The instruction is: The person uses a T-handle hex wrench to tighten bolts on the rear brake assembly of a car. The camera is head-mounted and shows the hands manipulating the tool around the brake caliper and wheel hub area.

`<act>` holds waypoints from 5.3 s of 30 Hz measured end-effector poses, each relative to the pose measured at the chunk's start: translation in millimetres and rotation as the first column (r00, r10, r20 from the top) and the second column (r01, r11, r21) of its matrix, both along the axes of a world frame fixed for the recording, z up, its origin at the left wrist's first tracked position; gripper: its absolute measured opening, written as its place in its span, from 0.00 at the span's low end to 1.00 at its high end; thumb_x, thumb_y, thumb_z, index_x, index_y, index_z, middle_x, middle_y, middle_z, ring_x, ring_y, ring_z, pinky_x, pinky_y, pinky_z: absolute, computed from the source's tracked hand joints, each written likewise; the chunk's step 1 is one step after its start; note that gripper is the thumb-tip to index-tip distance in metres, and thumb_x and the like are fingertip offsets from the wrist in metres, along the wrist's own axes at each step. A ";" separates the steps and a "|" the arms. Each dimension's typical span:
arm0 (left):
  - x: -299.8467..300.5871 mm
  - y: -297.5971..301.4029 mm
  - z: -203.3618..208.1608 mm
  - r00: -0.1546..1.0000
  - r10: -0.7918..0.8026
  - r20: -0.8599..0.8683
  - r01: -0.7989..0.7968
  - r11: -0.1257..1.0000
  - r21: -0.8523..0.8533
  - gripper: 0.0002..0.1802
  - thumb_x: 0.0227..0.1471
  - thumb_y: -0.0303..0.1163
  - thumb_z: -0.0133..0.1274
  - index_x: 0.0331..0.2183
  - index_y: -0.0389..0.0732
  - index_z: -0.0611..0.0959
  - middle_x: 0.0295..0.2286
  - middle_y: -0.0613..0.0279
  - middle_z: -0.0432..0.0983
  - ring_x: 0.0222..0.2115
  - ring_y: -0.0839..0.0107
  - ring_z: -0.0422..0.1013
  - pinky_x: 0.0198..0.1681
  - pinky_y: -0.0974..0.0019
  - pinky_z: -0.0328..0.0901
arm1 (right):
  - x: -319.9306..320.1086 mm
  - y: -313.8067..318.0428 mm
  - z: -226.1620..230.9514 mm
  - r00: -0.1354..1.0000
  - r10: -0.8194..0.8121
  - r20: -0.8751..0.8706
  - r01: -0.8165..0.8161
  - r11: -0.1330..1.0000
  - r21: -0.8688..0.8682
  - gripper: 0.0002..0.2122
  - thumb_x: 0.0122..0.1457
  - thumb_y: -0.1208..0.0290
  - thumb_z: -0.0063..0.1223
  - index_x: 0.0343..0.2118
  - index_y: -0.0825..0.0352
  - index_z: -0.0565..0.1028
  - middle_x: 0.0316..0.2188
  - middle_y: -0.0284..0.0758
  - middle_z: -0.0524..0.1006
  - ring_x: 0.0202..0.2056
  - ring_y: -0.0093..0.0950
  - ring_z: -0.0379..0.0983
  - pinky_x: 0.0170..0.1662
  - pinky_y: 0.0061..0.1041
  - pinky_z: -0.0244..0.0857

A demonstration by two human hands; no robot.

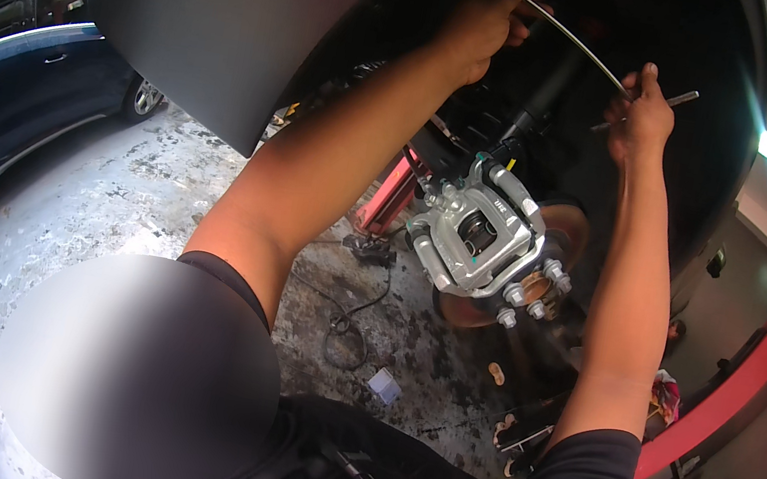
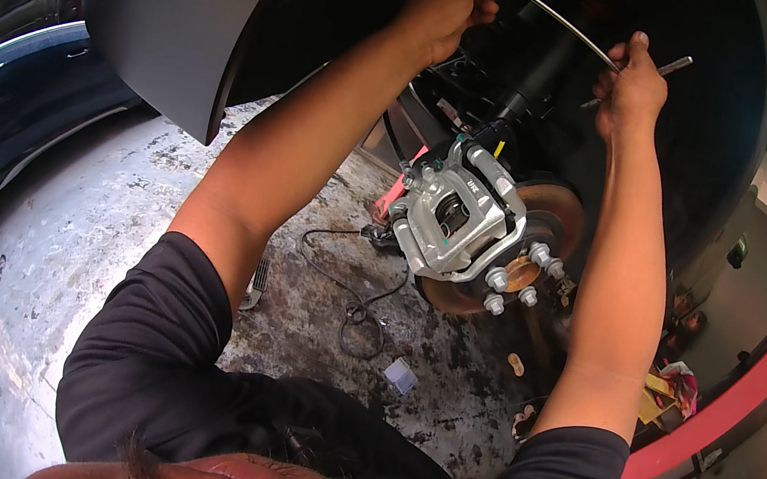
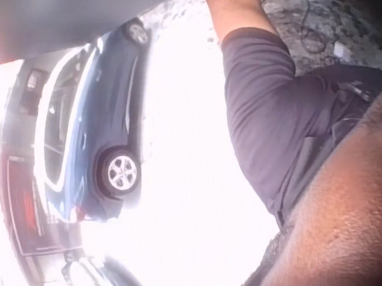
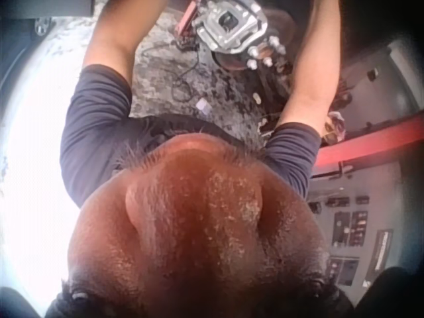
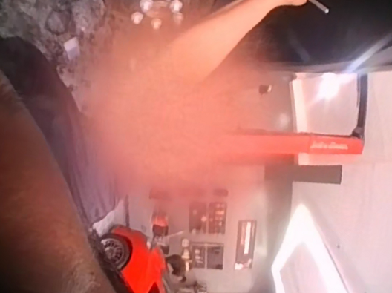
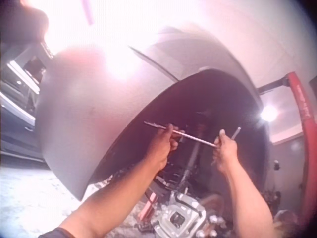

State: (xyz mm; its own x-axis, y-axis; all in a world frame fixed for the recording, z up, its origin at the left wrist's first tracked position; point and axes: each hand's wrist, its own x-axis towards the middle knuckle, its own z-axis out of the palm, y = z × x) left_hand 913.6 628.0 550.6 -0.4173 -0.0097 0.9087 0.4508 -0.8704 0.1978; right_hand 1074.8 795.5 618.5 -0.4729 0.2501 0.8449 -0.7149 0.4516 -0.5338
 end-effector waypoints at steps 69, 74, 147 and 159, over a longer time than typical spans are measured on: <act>35.8 -15.6 -8.8 0.976 0.113 0.184 -0.135 0.985 0.111 0.16 0.70 0.49 0.50 0.45 0.46 0.76 0.42 0.54 0.82 0.26 0.77 0.65 0.35 0.67 0.63 | -2.7 60.7 42.9 0.371 0.459 -0.807 0.914 -0.025 0.406 0.24 0.55 0.59 0.67 0.56 0.51 0.80 0.22 0.25 0.71 0.32 0.28 0.71 0.52 0.36 0.66; 43.5 6.4 0.5 0.972 0.092 0.214 -0.103 0.994 0.040 0.18 0.70 0.52 0.49 0.45 0.47 0.77 0.41 0.59 0.82 0.26 0.79 0.65 0.37 0.67 0.63 | 9.9 84.9 31.5 0.288 0.305 -0.908 0.957 -0.051 0.287 0.22 0.58 0.68 0.57 0.57 0.45 0.79 0.26 0.23 0.73 0.38 0.26 0.75 0.69 0.40 0.60; 109.8 64.8 81.5 0.914 0.384 -0.132 -0.400 0.908 -0.128 0.20 0.75 0.44 0.40 0.44 0.37 0.77 0.35 0.55 0.81 0.26 0.74 0.72 0.37 0.61 0.73 | 18.9 80.7 -34.4 0.238 -0.114 -0.964 0.861 0.485 0.155 0.18 0.49 0.79 0.62 0.44 0.54 0.83 0.47 0.28 0.78 0.52 0.33 0.74 0.56 0.39 0.66; 104.0 62.1 85.4 0.918 0.384 -0.097 -0.393 0.912 -0.114 0.17 0.75 0.43 0.41 0.44 0.38 0.74 0.36 0.50 0.81 0.25 0.72 0.70 0.38 0.58 0.71 | -36.2 99.5 -26.0 0.686 0.698 0.206 -0.703 0.709 -0.061 0.19 0.72 0.48 0.50 0.46 0.62 0.78 0.34 0.36 0.81 0.27 0.26 0.79 0.31 0.30 0.78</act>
